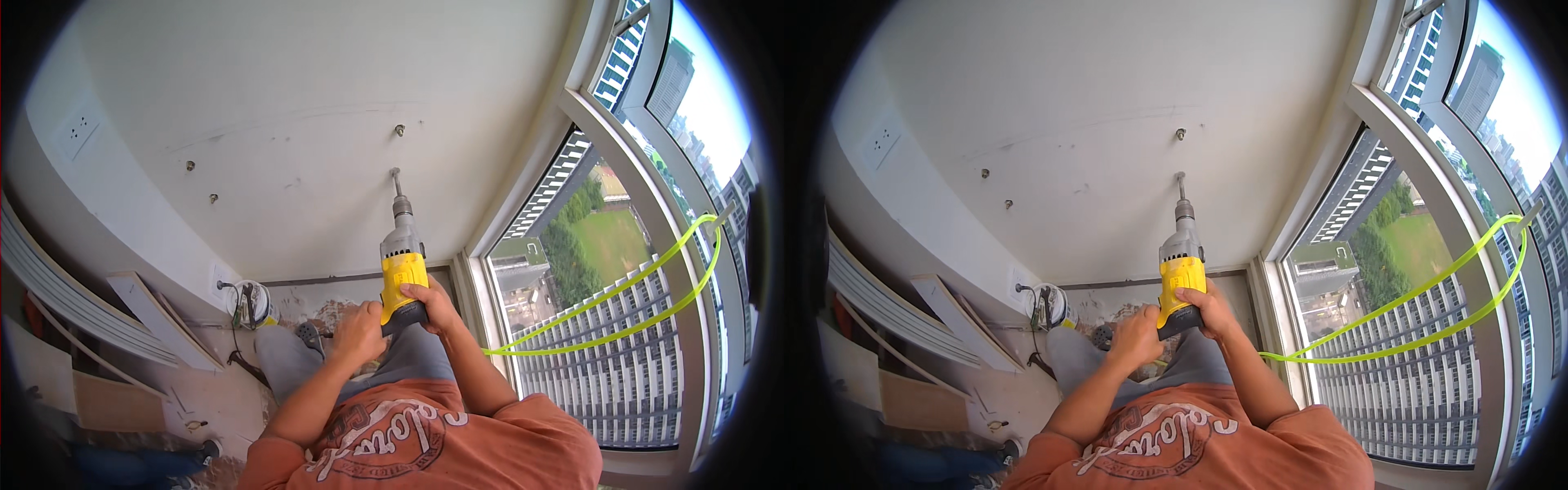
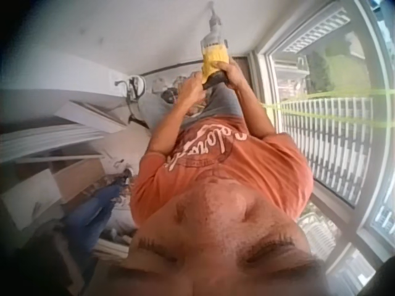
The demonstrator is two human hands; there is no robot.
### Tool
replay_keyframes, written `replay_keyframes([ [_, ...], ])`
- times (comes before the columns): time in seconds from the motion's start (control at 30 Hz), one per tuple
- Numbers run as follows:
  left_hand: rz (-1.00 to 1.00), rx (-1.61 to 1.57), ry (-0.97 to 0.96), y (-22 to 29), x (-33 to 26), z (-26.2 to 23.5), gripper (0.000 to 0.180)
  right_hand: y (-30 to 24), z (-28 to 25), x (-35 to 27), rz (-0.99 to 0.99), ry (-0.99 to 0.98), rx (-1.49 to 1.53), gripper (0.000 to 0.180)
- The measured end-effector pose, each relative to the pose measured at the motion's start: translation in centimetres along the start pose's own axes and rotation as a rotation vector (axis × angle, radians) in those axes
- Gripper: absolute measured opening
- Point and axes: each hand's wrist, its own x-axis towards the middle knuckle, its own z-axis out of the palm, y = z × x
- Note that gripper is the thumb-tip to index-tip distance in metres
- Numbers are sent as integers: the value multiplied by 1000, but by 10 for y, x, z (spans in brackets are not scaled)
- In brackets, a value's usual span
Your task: The person drills holes into the ceiling using a yellow power drill, then inserts and tightens metal fixtures with a wrench. A second person assists by handing over tools and fixtures. The task involves repeated drilling and fastening of ceiling hardware.
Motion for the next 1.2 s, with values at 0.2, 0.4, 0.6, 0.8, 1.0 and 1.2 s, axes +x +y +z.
replay_keyframes([
  [0.2,1,11,46,13,1,-51,42,-29,34,-3,-11,22,35,39],
  [0.4,22,43,-31,43,5,-38,45,-37,2,-12,32,-62,134,44],
  [0.6,18,23,-28,0,2,8,48,18,-17,6,-4,-10,37,45],
  [0.8,-3,45,16,-16,-2,-44,48,2,37,8,-54,4,67,39],
  [1.0,14,28,-13,0,-10,-23,47,-2,18,-5,-69,-18,-25,44],
  [1.2,19,7,22,-2,0,-9,44,5,10,2,-61,7,0,41],
])
